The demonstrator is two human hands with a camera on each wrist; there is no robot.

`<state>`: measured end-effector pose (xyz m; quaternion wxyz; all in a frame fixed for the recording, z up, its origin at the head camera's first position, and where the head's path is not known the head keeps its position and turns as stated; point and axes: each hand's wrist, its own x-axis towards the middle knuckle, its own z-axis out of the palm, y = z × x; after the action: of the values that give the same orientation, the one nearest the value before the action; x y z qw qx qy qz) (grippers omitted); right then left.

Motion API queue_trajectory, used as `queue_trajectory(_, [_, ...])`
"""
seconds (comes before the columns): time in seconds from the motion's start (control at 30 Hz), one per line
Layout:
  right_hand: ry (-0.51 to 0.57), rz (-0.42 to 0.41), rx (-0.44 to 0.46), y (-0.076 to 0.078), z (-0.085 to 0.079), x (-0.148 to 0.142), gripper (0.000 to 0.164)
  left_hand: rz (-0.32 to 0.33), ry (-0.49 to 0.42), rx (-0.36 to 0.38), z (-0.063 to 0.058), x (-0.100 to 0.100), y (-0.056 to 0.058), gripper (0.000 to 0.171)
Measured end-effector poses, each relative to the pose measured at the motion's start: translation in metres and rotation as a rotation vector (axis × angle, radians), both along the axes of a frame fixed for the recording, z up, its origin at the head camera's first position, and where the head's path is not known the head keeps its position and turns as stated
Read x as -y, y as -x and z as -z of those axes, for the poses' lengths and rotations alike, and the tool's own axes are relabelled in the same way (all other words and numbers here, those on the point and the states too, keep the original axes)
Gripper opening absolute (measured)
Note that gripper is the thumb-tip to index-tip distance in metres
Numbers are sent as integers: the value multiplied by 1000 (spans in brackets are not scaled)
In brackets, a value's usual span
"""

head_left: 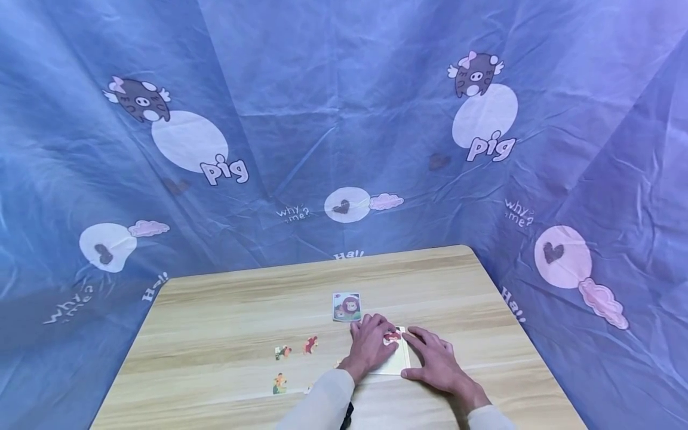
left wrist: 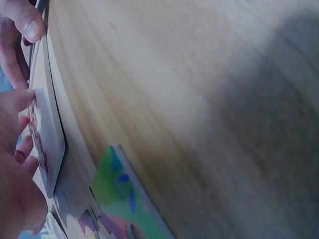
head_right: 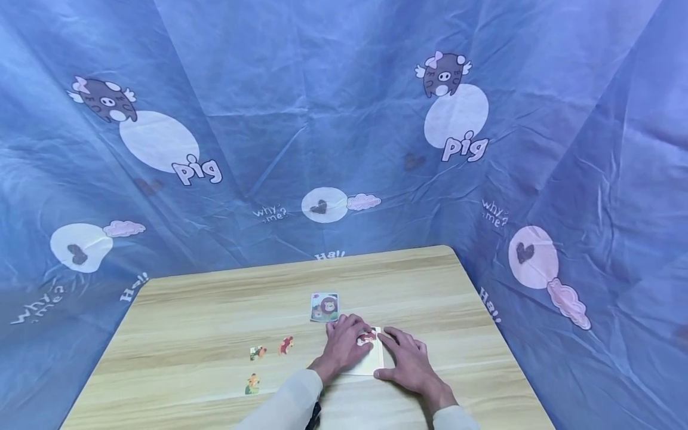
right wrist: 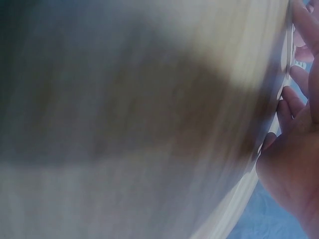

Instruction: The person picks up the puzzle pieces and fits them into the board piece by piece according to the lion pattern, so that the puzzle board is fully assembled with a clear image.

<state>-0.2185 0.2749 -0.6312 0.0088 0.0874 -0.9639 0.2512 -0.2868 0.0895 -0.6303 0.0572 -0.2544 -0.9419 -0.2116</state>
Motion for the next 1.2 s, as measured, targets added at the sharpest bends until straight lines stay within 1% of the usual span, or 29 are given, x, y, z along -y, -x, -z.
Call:
queue_trajectory(0.17, [3,-4,-4,1,0,0,86,4,21,36,-1,0,1,41])
queue_trajectory(0.33, [5,-8,-17,1,1,0,86,0,42,44,0,0,1,39])
queue_trajectory(0.47, [6,-6,-28,1,2,0,86,3,31,29,1,0,0,36])
queue_trajectory(0.63, [6,-6,-6,2,2,1,87,9,24,36,1,1,0,35])
queue_trajectory(0.8, [-1,-8,-2,3,3,0,88,8,38,5,2,2,1,34])
queue_trajectory(0.93, [2,-9,-17,3,3,0,88,15,88,-34,2,2,2,32])
queue_trajectory(1.07, [6,-12,-30,3,1,-1,87,42,143,-87,2,1,2,29])
queue_trajectory(1.13, [9,-14,-31,2,1,-1,86,47,157,-106,2,0,3,28])
queue_trajectory(1.2, [9,-15,-30,3,0,-1,86,47,154,-109,2,0,3,27])
